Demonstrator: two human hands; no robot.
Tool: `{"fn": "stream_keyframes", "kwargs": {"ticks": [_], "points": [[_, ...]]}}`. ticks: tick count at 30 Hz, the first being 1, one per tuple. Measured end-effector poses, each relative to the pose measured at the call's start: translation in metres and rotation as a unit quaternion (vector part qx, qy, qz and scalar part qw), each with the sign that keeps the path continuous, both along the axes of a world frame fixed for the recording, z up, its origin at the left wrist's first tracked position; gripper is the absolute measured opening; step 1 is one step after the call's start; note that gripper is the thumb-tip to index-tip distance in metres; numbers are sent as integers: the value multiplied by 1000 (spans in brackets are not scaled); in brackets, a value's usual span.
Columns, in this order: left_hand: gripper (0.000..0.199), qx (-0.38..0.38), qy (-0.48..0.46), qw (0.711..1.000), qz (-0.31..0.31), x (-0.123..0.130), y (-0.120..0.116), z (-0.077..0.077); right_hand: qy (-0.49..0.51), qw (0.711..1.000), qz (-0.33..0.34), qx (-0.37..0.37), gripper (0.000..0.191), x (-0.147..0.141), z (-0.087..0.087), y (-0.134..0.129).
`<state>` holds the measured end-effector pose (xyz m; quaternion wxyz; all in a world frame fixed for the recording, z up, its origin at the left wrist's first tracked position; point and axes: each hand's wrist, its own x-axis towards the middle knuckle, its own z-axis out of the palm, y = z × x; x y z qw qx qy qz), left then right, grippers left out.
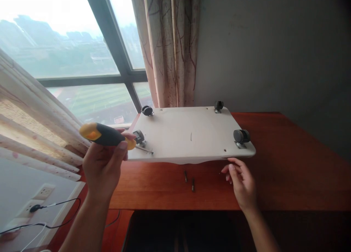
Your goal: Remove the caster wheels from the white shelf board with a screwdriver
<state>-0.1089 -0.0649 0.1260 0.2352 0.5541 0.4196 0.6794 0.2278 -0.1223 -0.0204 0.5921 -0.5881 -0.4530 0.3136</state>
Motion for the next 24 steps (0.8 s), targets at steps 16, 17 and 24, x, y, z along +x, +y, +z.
{"fn": "stream_keyframes", "kwargs": {"ticks": [16, 17, 24], "points": [[30, 29, 36, 999, 2, 5, -6, 2, -11, 1000, 16, -15, 35, 1, -8, -3], [30, 24, 37, 999, 4, 5, -6, 2, -12, 1000, 16, -15, 36, 2, -8, -3], [30, 0, 26, 1000, 6, 5, -7, 0, -20, 1000, 15, -15, 36, 2, -8, -3]]}}
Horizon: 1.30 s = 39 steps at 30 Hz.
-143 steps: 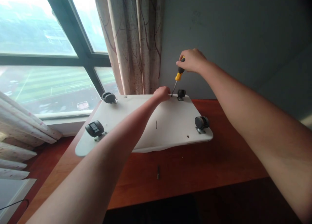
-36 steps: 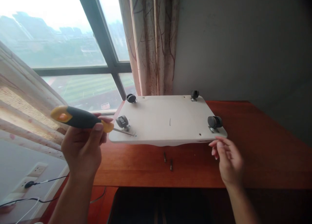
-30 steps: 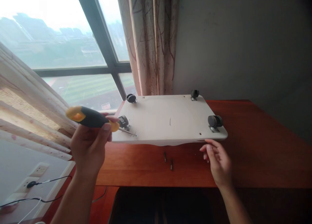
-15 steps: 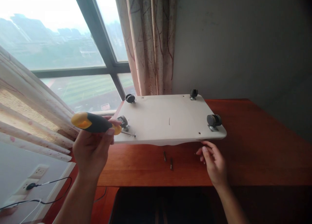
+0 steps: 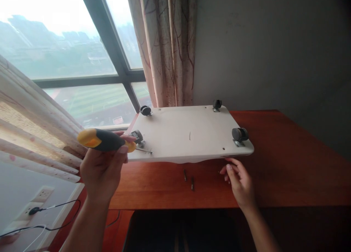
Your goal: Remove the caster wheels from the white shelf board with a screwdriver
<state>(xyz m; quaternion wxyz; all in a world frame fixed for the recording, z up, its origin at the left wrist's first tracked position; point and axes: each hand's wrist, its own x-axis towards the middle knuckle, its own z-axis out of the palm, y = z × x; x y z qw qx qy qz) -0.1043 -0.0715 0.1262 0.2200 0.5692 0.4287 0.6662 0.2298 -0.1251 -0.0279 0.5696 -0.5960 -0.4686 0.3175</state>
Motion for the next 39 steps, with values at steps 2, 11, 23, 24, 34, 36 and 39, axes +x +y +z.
{"fn": "stream_keyframes", "kwargs": {"ticks": [2, 11, 23, 24, 34, 36, 39], "points": [[30, 11, 1, 1000, 1, 1, 0, 0, -1, 1000, 0, -2, 36, 0, 0, 0], [31, 0, 5, 1000, 26, 3, 0, 1, 0, 1000, -1, -1, 35, 0, 0, 0], [28, 9, 3, 1000, 11, 6, -1, 1, 2, 1000, -1, -2, 34, -1, 1, -1], [28, 7, 3, 1000, 16, 6, -1, 1, 2, 1000, -1, -3, 34, -1, 1, -1], [28, 16, 0, 1000, 27, 6, -3, -1, -3, 1000, 3, -3, 35, -1, 0, -1], [28, 12, 1, 1000, 24, 6, -3, -1, -6, 1000, 3, -2, 36, -1, 0, -1], [25, 7, 4, 1000, 22, 6, -5, -2, -9, 1000, 2, 0, 36, -1, 1, -1]]}}
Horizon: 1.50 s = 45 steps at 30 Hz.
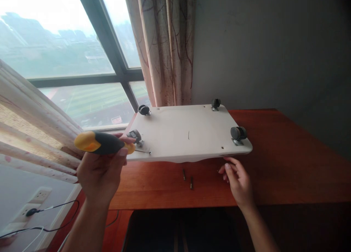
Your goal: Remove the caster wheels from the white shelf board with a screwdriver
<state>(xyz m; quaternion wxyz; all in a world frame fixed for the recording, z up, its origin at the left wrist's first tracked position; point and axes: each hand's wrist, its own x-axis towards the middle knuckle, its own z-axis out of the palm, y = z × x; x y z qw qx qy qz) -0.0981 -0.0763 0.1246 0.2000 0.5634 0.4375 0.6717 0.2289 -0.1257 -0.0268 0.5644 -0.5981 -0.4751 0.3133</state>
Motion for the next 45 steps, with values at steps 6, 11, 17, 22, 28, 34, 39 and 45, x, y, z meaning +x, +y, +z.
{"fn": "stream_keyframes", "kwargs": {"ticks": [6, 11, 17, 22, 28, 34, 39, 45], "points": [[24, -5, -1, 1000, 21, 5, -2, 4, -4, 1000, -1, 4, 35, 0, 1, 0], [24, -3, 5, 1000, 16, 5, -4, 6, -2, 1000, 0, 4, 34, 0, 1, 0], [25, 2, 9, 1000, 7, 1, -1, 1, 3, 1000, -1, -3, 34, 0, 0, 0], [28, -2, 14, 1000, 13, 1, 0, 1, 5, 1000, 0, -5, 34, -1, 2, -1], [29, 7, 3, 1000, 0, 1, 2, 1, 8, 1000, 1, -3, 34, 0, 0, 0], [29, -29, 17, 999, -18, -2, 7, 7, 11, 1000, -1, -5, 34, 1, -4, 1], [30, -61, -6, 996, -58, -6, 22, 16, 13, 1000, -2, -4, 34, 0, -2, 0], [36, -108, -23, 980, -168, -21, 47, 23, 9, 1000, -6, -2, 34, -1, 0, 0]]}}
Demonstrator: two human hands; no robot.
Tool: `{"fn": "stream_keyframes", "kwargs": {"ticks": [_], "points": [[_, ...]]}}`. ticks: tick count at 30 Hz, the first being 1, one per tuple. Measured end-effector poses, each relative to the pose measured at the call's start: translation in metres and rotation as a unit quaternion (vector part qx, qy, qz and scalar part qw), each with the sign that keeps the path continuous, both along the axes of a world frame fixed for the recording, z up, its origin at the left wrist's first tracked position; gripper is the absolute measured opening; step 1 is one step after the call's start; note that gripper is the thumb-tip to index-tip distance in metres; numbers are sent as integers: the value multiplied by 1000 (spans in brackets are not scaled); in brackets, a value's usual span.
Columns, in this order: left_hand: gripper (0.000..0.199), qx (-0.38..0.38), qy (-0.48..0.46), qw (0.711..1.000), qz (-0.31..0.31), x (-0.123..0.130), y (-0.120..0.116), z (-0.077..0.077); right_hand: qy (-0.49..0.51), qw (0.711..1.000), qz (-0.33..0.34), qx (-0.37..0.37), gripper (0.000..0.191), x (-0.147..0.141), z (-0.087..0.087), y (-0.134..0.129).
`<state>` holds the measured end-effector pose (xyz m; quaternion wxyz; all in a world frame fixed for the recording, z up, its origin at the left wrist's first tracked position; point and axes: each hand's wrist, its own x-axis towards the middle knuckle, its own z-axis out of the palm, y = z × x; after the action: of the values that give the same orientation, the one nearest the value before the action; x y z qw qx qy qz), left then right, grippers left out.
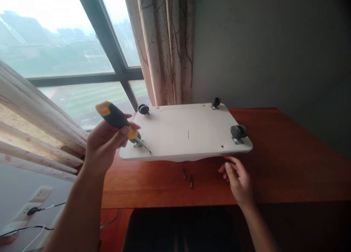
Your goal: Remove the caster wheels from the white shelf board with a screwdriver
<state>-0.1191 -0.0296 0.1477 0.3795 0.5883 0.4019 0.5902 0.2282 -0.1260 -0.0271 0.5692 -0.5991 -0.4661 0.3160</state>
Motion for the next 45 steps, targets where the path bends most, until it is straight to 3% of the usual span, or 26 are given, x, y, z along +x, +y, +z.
{"fn": "stream_keyframes", "kwargs": {"ticks": [6, 18, 23, 29, 32, 36, 40, 45], "points": [[40, -26, 33, 997, -61, -16, 24, 0, 4, 1000, 3, -4, 34, 0, -1, 0], [35, -34, 81, 983, -158, -30, 33, 1, -1, 1000, 4, -8, 34, 1, 0, 0], [48, -33, 110, 972, -206, -26, 40, 7, 0, 1000, 1, -7, 34, 1, -1, 1], [64, 7, 10, 978, -206, 2, 44, 17, 4, 1000, 0, -7, 35, 0, 1, 0], [60, 19, -62, 977, -204, 12, 47, 22, 18, 1000, -4, -11, 36, 0, 2, 1], [39, 20, -129, 974, -187, 19, 47, 28, 102, 992, -81, -1, 34, 2, 2, 2], [35, 6, -152, 973, -174, 21, 48, 30, 228, 954, -189, 50, 30, 12, 3, 11], [33, 9, -156, 968, -198, 19, 49, 29, 262, 934, -232, 73, 34, 35, 13, 36]]}}
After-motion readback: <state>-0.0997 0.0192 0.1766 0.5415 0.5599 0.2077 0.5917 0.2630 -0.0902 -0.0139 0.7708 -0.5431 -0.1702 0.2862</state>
